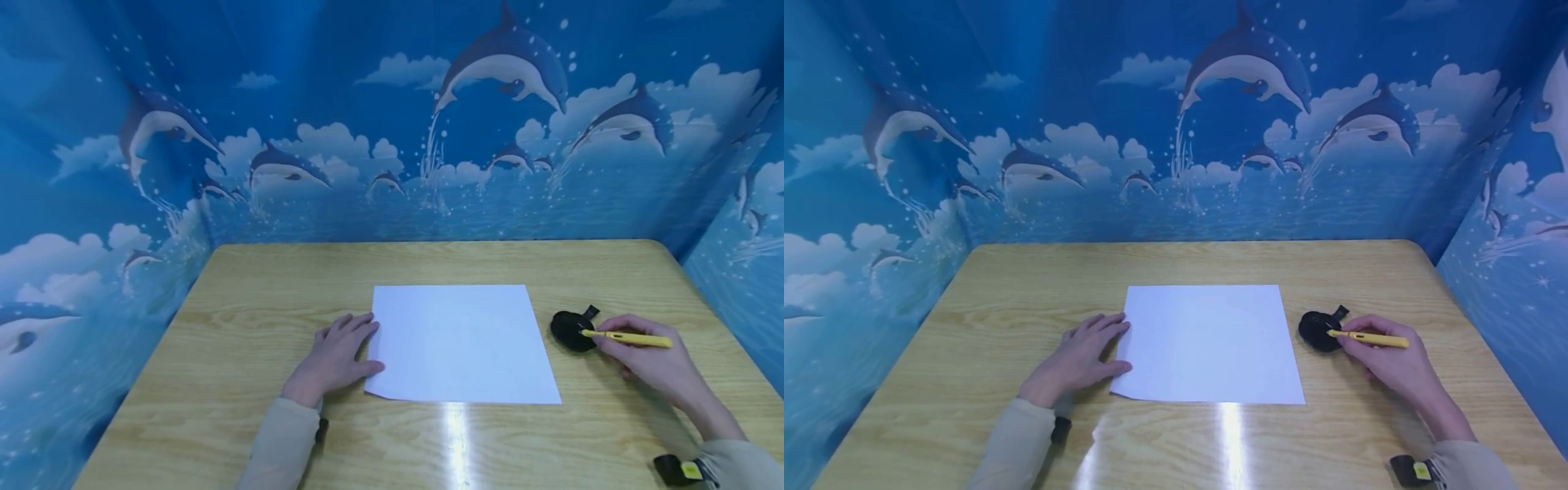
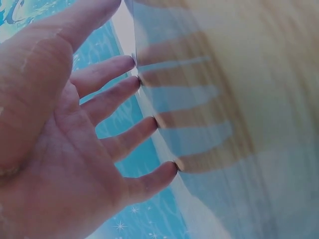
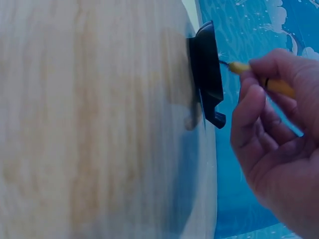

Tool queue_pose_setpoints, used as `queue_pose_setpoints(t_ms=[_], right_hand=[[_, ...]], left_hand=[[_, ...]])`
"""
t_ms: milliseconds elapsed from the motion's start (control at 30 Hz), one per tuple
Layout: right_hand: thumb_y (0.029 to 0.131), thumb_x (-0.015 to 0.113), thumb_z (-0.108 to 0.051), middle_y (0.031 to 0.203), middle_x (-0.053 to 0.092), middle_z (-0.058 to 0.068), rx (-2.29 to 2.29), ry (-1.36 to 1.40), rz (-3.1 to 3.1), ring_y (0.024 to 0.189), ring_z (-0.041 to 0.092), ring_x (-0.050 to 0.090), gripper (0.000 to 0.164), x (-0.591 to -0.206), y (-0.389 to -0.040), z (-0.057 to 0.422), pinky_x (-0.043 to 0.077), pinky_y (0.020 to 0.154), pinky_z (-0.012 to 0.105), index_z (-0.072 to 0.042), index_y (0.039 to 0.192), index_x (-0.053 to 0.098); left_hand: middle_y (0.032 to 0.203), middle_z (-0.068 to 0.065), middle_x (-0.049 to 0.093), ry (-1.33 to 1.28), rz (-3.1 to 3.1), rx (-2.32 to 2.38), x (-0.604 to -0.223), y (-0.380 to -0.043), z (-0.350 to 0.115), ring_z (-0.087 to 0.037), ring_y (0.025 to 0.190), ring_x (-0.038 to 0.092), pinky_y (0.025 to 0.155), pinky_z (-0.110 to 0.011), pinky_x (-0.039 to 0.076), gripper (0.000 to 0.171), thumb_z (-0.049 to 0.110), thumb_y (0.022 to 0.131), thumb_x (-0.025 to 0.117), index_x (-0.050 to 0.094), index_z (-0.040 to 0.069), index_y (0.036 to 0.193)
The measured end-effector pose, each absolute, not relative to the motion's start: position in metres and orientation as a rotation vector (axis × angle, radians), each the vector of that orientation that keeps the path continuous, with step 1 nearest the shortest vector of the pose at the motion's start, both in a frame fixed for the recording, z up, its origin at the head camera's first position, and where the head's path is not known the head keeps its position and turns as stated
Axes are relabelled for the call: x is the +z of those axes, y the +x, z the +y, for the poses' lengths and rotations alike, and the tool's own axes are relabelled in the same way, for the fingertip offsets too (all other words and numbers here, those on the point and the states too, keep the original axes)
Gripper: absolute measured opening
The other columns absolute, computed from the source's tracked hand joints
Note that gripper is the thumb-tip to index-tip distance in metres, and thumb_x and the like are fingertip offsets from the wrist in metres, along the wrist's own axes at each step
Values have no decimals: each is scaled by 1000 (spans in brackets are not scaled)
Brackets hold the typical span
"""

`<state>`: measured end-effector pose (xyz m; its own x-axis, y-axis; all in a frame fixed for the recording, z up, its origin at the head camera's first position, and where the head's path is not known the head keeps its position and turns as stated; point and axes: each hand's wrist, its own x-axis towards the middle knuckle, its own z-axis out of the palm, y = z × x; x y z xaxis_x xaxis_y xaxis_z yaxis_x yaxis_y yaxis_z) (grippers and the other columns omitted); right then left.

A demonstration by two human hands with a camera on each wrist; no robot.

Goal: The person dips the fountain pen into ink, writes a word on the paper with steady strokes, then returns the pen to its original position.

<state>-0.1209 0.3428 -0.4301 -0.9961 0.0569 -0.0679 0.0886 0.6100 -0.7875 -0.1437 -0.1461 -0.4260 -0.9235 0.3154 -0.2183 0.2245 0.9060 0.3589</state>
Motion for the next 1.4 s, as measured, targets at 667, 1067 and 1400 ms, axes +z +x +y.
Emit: queue_pose_setpoints(t_ms=[667,1067,1400], right_hand=[[95,73,-10,86,75,1,-1554,-284,2695,61,22,64,21,-408,-125,302,53,51,34,-4,115,71],[93,76,-13,84,75,-3,-1566,-278,2670,64,17,66,21,-409,-131,272,56,52,33,-2,109,71],[95,74,-15,92,78,-5,-1612,-349,2598,72,23,71,21,-414,-139,252,59,57,33,-4,112,71]], left_hand=[[168,-2,32,424,2752,480,-426,-149,-148,-40,156,22,118,-74,21,77,50,88,77,48,22,154],[168,-2,33,410,2734,518,-425,-149,-146,-40,156,21,118,-74,20,77,48,87,79,49,22,153],[167,-2,36,395,2737,545,-424,-150,-145,-40,155,24,118,-72,22,76,46,85,81,52,21,151]])
